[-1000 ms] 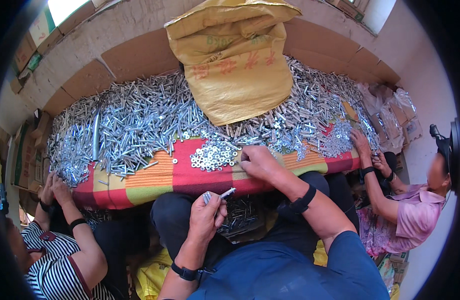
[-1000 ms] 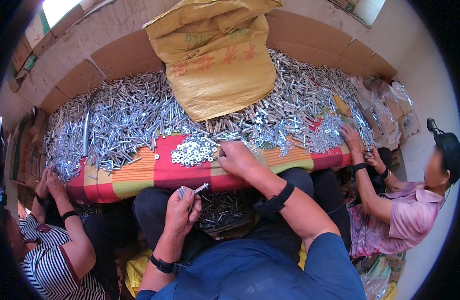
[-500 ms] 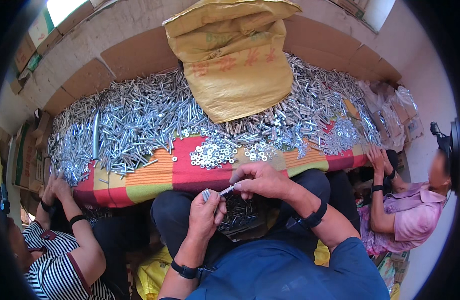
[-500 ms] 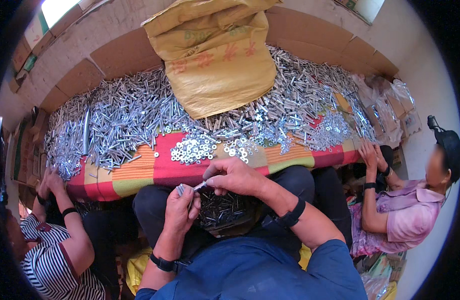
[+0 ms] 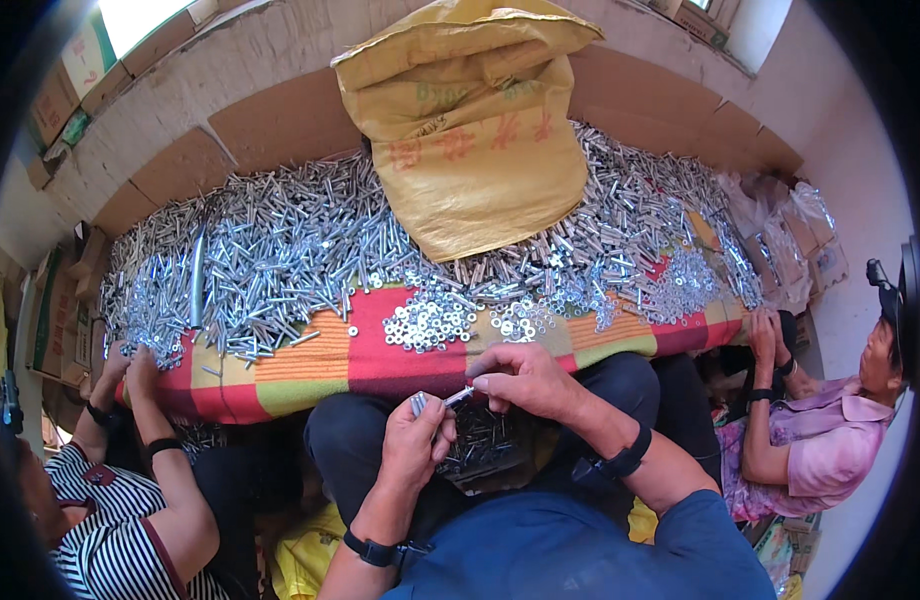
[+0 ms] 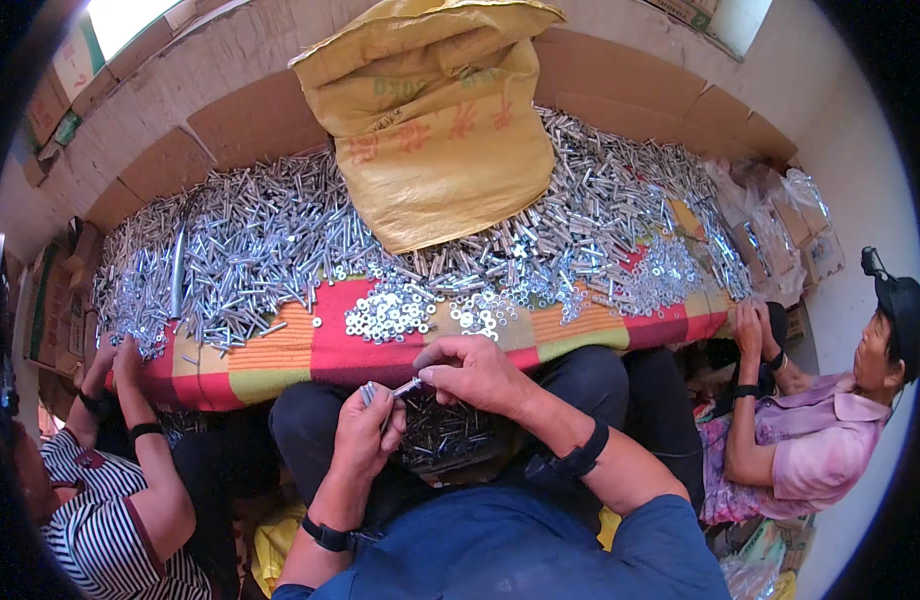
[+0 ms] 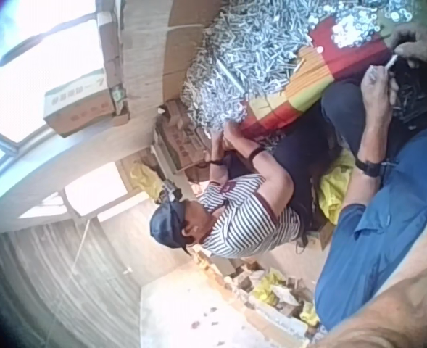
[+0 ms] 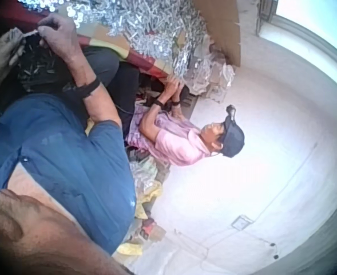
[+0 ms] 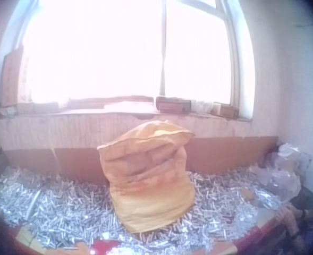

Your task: Sorting and assembling metal screws and washers from a large pile.

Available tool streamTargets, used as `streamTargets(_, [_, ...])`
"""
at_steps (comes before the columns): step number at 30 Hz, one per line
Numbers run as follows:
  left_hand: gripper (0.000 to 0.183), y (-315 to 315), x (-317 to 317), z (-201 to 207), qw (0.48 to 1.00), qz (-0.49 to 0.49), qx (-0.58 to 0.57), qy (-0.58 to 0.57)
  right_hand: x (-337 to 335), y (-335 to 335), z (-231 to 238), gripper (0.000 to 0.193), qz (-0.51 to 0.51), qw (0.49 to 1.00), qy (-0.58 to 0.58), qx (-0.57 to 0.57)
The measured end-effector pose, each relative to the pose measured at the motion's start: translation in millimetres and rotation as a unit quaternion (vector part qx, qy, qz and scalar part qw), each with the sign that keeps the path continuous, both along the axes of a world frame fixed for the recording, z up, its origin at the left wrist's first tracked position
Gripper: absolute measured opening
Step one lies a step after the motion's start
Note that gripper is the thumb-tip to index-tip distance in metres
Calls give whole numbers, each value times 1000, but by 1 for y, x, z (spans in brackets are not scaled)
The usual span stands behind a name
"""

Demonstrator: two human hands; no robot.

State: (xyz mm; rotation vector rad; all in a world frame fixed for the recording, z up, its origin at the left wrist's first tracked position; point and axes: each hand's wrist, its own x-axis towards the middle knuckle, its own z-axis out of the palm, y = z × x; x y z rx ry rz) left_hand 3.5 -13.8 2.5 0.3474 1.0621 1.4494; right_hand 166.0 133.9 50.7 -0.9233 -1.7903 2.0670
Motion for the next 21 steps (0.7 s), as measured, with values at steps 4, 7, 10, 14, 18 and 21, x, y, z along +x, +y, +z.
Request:
streamTargets(4, [25, 0, 0, -1, 1000, -3, 1, -4, -1, -3, 8, 18, 33, 999, -16, 10])
streamTargets(7, [25, 0, -1, -2, 1000, -6, 0, -8, 1, -2, 8, 17, 57, 998, -22, 26])
streamTargets(10, [27, 0, -2, 0, 1000, -16, -10, -18, 3, -4, 5, 17, 58, 993, 7, 107])
streamTargets(14, [28, 1, -3, -2, 999, -25, -9, -26, 2, -7, -5, 17, 23, 993, 53, 105])
streamTargets(18, [26, 0, -2, -4, 1000, -14, -2, -13, 0, -10, -2, 13, -6, 1000, 12, -15])
streamTargets(21, [24, 1, 0, -6, 1000, -9, 6, 14, 2, -8, -3, 16, 23, 999, -22, 38])
